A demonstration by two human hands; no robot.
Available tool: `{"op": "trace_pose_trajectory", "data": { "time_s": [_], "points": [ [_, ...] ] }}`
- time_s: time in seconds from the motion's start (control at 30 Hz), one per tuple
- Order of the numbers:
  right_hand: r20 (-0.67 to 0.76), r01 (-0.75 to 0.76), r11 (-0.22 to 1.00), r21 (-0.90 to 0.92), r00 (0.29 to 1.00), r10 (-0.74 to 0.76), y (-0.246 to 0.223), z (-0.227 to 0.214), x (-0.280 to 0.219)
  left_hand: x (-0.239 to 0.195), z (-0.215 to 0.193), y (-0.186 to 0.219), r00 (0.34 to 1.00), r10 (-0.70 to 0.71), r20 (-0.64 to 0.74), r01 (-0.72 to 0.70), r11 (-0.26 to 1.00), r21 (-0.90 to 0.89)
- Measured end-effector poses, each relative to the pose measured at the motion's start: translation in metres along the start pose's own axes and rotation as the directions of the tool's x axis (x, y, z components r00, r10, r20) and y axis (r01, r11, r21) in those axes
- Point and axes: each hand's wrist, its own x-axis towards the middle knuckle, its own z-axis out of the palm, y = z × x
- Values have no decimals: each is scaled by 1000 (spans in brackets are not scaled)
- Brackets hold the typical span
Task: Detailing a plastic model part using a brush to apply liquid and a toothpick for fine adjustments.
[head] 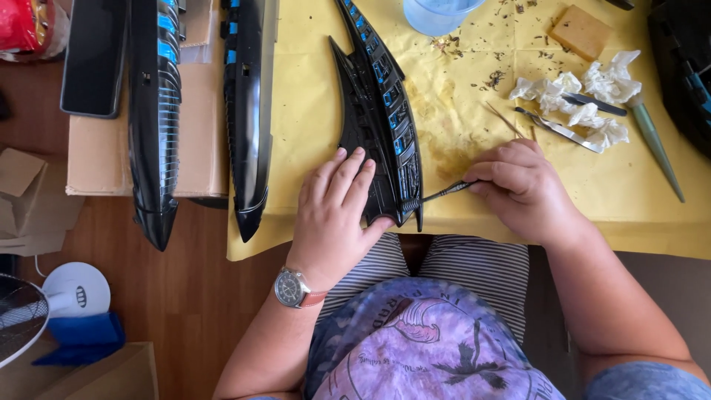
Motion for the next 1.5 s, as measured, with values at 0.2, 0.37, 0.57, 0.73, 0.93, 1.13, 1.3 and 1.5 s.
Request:
{"op": "trace_pose_trajectory", "data": {
  "time_s": [0.2, 0.37, 0.57, 0.73, 0.93, 1.13, 1.3, 1.5],
  "points": [
    [-182, -112, 980, -165, 980, 81, 11, 1, -1, 0, -2, 1, 1000, -16, 8, 16, 1000, 2],
    [-210, -130, 976, -173, 973, 92, 11, 6, -3, 0, -1, 0, 1000, -5, -4, 5, 1000, -2],
    [-192, -119, 985, -121, 977, 95, 10, 5, -6, 2, -3, 0, 1000, 0, -3, 0, 1000, -6],
    [-197, -132, 984, -123, 975, 107, 9, 8, -5, 2, -3, 1, 1000, -6, -4, 6, 1000, -1],
    [-212, -151, 979, -136, 970, 120, 8, 8, -1, 0, 0, -1, 1000, 7, -11, -7, 1000, -7],
    [-187, -105, 991, -82, 978, 88, 0, 15, 1, 0, -1, 1, 1000, 0, -7, 0, 1000, -6],
    [-63, -53, 998, -46, 997, 50, -13, 5, -8, 0, -1, 0, 1000, 1, -7, -1, 1000, -6],
    [-125, -38, 993, -112, 992, 24, -1, -1, -8, 1, -3, 0, 1000, -5, 6, 5, 1000, -15]
  ]
}}
